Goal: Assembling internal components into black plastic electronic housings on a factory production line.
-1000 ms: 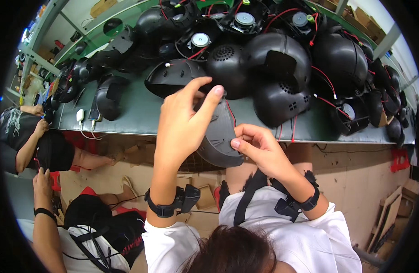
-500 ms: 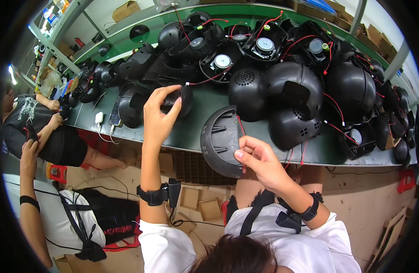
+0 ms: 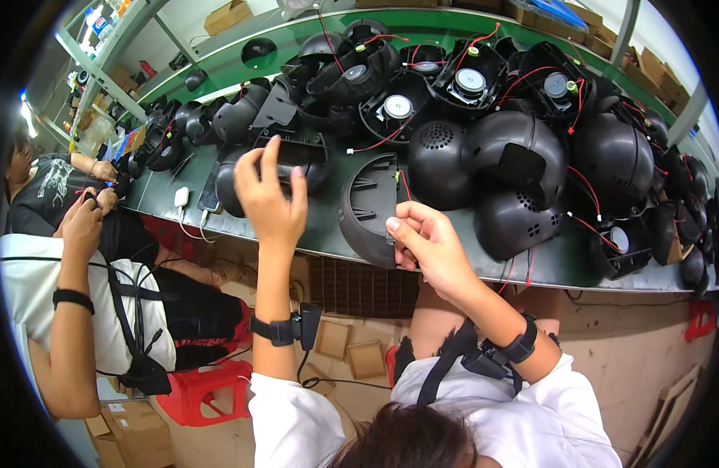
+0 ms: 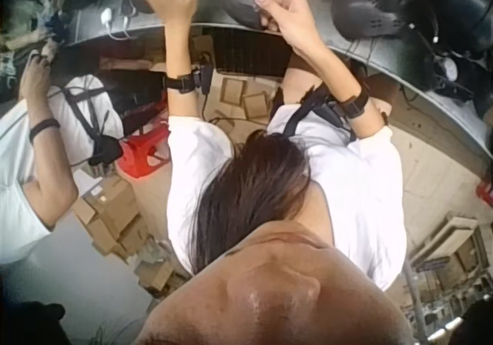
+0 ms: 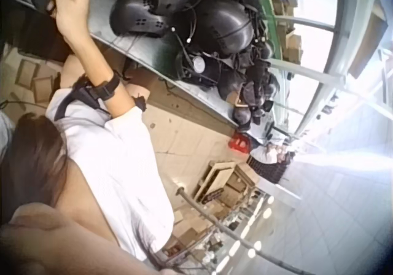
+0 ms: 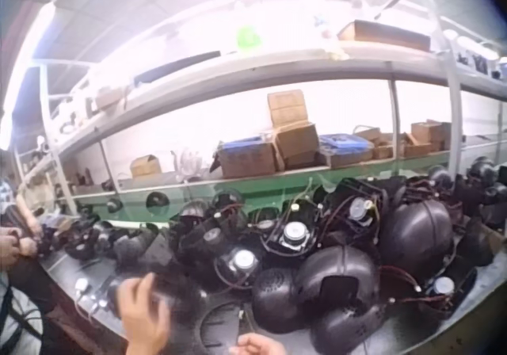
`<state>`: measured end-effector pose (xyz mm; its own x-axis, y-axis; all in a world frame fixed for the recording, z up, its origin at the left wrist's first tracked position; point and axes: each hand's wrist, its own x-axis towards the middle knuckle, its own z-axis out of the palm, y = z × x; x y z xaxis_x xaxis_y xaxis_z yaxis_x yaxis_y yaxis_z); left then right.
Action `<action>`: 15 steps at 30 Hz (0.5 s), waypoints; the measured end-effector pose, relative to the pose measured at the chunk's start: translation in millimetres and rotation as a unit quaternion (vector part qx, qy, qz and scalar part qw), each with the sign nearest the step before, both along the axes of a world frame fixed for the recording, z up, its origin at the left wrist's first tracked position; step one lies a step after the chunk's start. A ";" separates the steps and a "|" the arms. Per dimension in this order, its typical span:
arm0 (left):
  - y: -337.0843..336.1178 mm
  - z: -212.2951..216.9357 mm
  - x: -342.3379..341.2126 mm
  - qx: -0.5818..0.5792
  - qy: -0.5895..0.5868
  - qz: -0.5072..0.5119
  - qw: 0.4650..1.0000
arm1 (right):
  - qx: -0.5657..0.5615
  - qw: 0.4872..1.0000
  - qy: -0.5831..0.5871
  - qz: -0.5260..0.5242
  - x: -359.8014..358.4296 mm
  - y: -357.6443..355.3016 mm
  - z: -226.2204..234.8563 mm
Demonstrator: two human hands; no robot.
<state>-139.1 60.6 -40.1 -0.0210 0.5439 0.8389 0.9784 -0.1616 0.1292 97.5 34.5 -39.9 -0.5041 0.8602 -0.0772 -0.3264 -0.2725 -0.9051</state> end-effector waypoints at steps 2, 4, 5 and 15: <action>-16.4 10.8 13.6 0.024 -0.028 -0.065 0.997 | -0.004 0.999 0.034 0.030 8.6 3.7 -5.1; -34.4 24.7 31.3 -0.053 -0.098 -0.238 0.965 | -0.013 0.998 0.049 0.040 13.7 3.1 -4.3; -36.6 25.7 47.3 -0.118 -0.122 -0.324 0.931 | -0.020 0.997 0.061 0.049 16.4 3.7 -4.9; -38.2 16.5 61.1 -0.218 -0.165 -0.378 0.884 | 0.656 0.622 -0.412 -0.109 33.4 20.6 46.4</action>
